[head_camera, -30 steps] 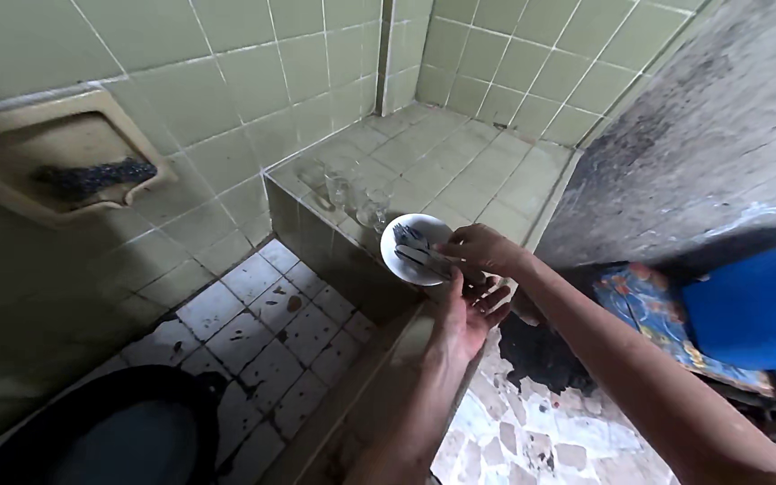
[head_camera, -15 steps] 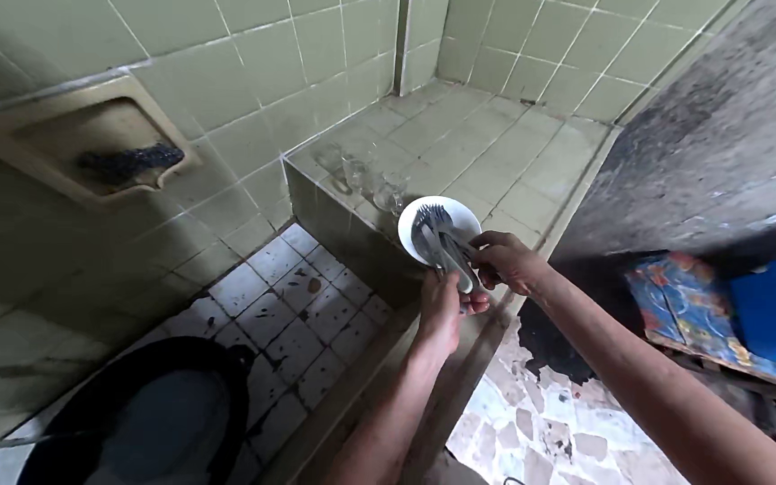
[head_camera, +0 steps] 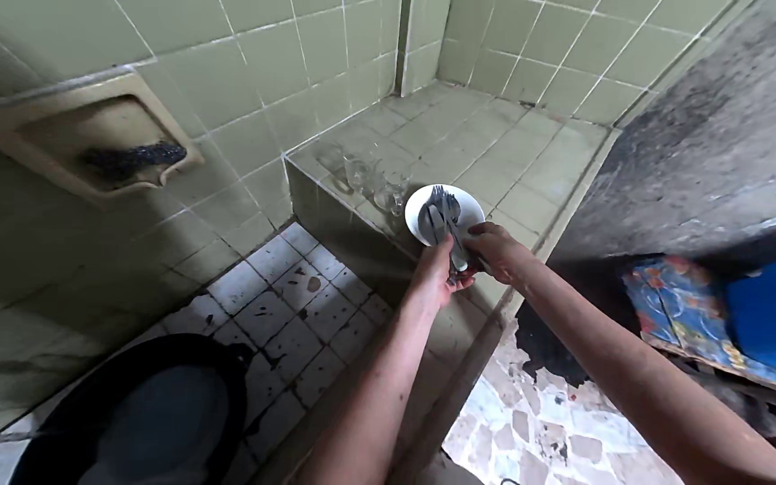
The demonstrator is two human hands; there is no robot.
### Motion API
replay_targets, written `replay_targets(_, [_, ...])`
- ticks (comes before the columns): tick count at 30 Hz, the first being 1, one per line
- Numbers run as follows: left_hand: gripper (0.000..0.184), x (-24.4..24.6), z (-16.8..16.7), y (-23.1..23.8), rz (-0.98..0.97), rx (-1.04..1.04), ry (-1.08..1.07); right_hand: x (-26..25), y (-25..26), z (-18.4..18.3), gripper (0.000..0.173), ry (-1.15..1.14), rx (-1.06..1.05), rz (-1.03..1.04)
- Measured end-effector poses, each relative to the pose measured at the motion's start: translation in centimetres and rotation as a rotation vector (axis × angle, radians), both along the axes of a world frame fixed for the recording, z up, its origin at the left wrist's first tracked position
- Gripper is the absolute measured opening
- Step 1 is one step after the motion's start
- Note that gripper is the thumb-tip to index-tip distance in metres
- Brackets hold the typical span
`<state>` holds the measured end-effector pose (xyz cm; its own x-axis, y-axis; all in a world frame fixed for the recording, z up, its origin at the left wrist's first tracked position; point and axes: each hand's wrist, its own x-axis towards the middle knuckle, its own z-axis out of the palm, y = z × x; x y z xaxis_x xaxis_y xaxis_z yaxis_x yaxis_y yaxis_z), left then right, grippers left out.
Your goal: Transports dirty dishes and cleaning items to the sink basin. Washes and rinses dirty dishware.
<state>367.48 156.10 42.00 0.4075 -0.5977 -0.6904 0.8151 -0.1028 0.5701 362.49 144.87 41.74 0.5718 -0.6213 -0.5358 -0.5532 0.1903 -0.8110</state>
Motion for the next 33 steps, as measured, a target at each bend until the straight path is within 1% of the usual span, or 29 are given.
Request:
replay_targets(2, [0.051,0.2,0.2,0.3,0.013,-0.005,0.011,-0.2,-0.6,0.0,0.034,0.023,-0.099,0.123])
replay_targets(3, [0.051,0.2,0.1,0.5,0.022,-0.004,0.01,-0.5,-1.0,0.2,0.037,0.052,-0.196,0.214])
replay_targets(5, [0.053,-0.1,-0.4,1.1,0.036,-0.008,-0.016,-1.5,-1.5,0.8,0.044,0.105,-0.441,0.368])
replay_targets(7, [0.056,-0.6,-0.6,1.8,0.039,-0.039,-0.054,-2.5,-1.3,1.8,0.045,0.121,-0.727,0.46])
replay_targets(8, [0.058,-0.9,-0.6,2.3,0.036,-0.056,-0.072,-2.8,-1.2,2.1,0.044,0.109,-0.832,0.484])
replay_targets(10, [0.062,-1.7,-0.3,3.9,0.024,-0.074,-0.153,-2.9,-0.5,2.8,0.037,0.007,-1.023,0.523])
replay_targets(12, [0.059,-2.4,0.5,6.8,0.029,-0.058,-0.327,-2.5,1.2,3.9,0.029,-0.182,-1.163,0.554])
replay_targets(13, [0.057,-2.7,0.7,8.8,0.02,-0.044,-0.431,-2.3,2.2,4.3,0.03,-0.27,-1.211,0.565])
replay_targets(15, [0.051,-2.7,0.5,13.8,0.0,-0.026,-0.616,-1.7,5.7,5.4,0.033,-0.403,-1.211,0.59])
replay_targets(17, [0.038,-1.6,-1.3,20.2,0.025,0.064,-0.758,-0.7,10.5,5.6,0.025,-0.535,-1.104,0.682])
replay_targets(18, [0.032,-0.9,-2.8,23.7,0.055,0.164,-0.802,0.0,13.2,5.0,0.02,-0.59,-1.003,0.751])
replay_targets(19, [0.029,-0.3,-4.6,27.6,0.081,0.289,-0.828,0.7,16.0,3.9,0.019,-0.627,-0.872,0.829])
replay_targets(21, [0.031,0.9,-7.7,35.1,0.098,0.597,-0.811,2.4,21.7,0.5,0.015,-0.669,-0.62,1.025])
replay_targets(23, [0.035,2.2,-11.0,41.2,0.106,0.882,-0.811,4.7,27.4,-3.0,0.013,-0.636,-0.531,1.286])
replay_targets(24, [0.041,2.6,-12.6,43.6,0.094,0.975,-0.825,5.8,30.2,-4.3,0.015,-0.563,-0.497,1.424])
replay_targets(25, [0.046,3.0,-14.2,45.6,0.074,1.035,-0.862,7.0,32.8,-5.6,0.02,-0.465,-0.451,1.55])
replay_targets(27, [0.058,4.0,-17.2,48.2,0.0,1.108,-0.906,9.5,37.6,-8.6,0.027,-0.253,-0.394,1.717])
replay_targets(29, [0.07,4.5,-18.8,49.3,-0.069,1.135,-0.85,11.6,41.4,-11.5,0.036,-0.083,-0.378,1.818])
replay_targets(30, [0.072,4.6,-19.1,49.5,-0.103,1.135,-0.795,12.3,42.7,-13.1,0.04,-0.033,-0.41,1.857])
replay_targets(31, [0.073,4.7,-19.0,49.4,-0.136,1.139,-0.742,13.0,43.7,-14.8,0.043,-0.001,-0.489,1.891])
replay_targets(33, [0.077,5.2,-18.5,49.0,-0.165,1.141,-0.666,14.1,44.9,-18.2,0.046,0.038,-0.73,1.9])
